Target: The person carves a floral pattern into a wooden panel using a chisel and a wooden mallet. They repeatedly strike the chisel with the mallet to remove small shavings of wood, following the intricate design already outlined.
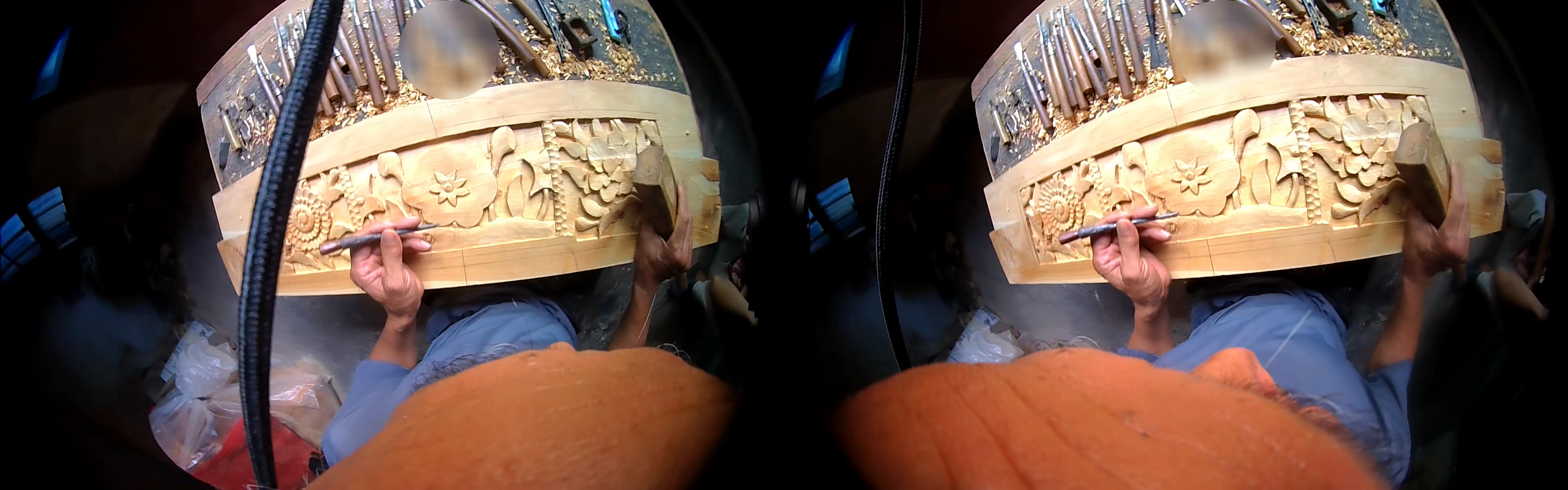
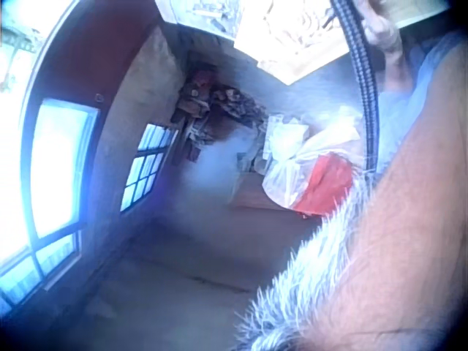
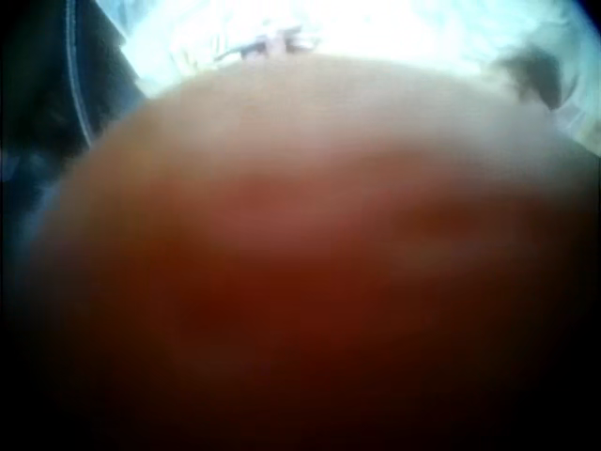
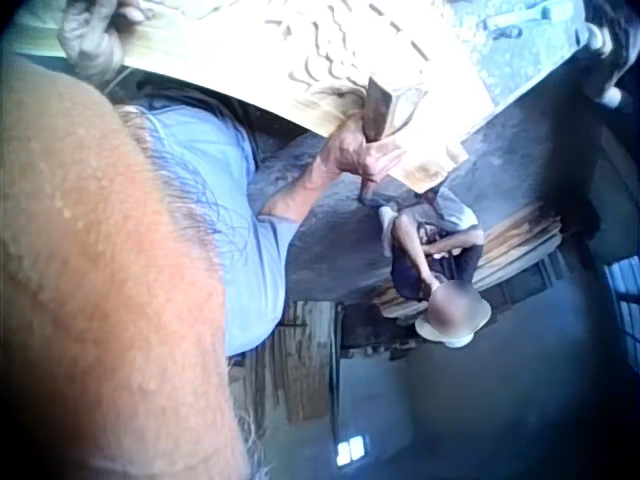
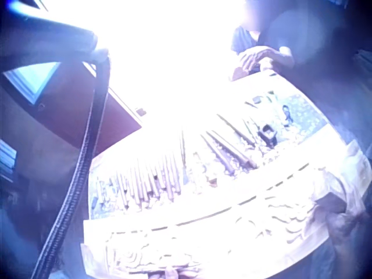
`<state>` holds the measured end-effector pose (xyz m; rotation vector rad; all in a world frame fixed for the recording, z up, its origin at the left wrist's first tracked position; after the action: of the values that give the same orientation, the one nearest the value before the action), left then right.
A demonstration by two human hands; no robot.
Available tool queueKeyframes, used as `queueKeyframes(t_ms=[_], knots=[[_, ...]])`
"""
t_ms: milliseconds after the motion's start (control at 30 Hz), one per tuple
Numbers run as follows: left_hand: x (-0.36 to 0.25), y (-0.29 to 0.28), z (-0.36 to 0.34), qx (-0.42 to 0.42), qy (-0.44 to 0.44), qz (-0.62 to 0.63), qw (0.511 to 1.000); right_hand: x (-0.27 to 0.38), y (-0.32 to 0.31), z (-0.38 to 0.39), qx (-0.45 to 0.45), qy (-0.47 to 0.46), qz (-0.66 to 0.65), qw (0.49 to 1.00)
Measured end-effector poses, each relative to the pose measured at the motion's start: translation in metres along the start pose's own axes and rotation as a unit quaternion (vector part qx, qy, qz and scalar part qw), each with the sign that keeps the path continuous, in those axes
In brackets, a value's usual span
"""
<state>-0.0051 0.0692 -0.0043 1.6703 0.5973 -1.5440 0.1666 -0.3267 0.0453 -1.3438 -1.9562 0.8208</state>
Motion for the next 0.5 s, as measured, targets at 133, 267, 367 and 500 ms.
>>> queueKeyframes(t_ms=[133, 267, 367, 500], knots=[[0.000, 0.000, -0.001, 0.000, -0.010, -0.019, 1.000, -0.002, 0.003, 0.006, 0.004, 0.014, 0.005, 1.000], [-0.002, -0.001, -0.004, 0.000, -0.021, -0.042, 0.999, -0.003, 0.004, 0.007, 0.020, 0.020, -0.004, 1.000], [-0.004, -0.001, -0.011, 0.002, -0.017, -0.041, 0.999, 0.003, 0.006, 0.004, 0.022, 0.009, -0.014, 1.000], [-0.014, 0.004, -0.016, 0.004, -0.043, 0.021, 0.999, 0.005, 0.009, 0.010, 0.017, 0.011, -0.014, 1.000]])
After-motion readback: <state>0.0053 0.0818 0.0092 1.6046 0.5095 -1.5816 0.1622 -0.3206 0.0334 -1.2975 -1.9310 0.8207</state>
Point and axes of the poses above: each hand's wrist, its own z-axis away from the middle knuckle, its own y-axis out of the palm, x = y × z, the point moved 6 cm from there along -z, towards the middle knuckle, and after that the axes turned 1 degree about -x, right-handed, at the moved point
